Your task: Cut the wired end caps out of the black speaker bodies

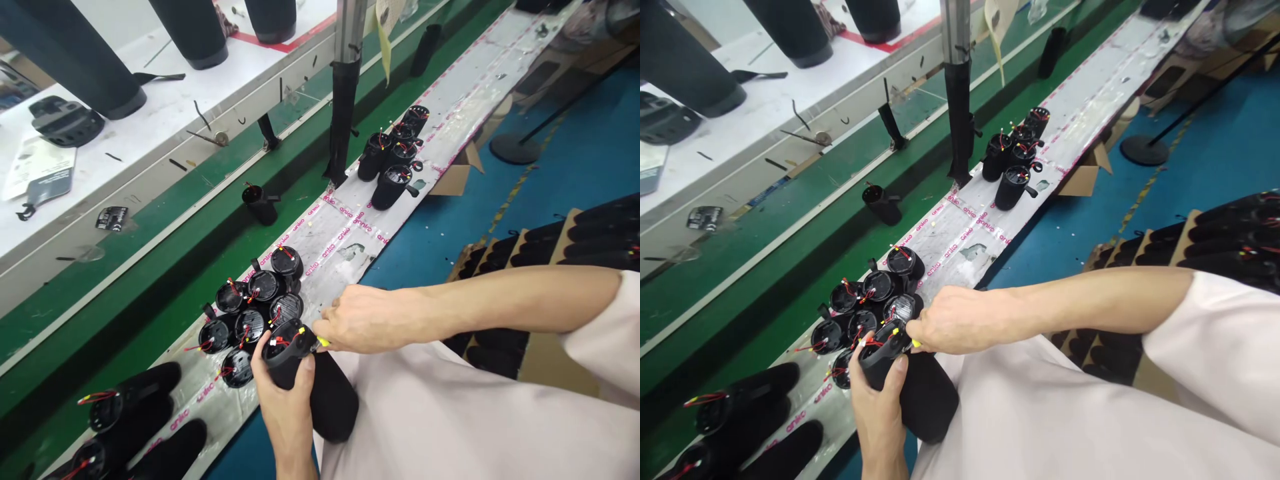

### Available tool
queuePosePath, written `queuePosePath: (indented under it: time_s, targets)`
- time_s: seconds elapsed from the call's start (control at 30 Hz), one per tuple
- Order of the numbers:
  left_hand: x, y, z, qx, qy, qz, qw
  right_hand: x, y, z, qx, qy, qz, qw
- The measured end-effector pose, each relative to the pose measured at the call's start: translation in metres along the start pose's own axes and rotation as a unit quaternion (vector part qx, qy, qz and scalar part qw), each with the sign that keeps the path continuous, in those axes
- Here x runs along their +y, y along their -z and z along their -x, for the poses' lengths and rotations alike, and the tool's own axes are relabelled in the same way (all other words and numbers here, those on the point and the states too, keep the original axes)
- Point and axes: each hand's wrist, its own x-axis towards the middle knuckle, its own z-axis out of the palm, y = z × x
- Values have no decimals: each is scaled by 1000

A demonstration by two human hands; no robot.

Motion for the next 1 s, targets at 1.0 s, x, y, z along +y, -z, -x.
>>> queuePosePath:
  time_s: [1.0]
  targets:
    - [-16,-3,-1,50,34,18,998,-13,-4,-9,8,-65,-95,993]
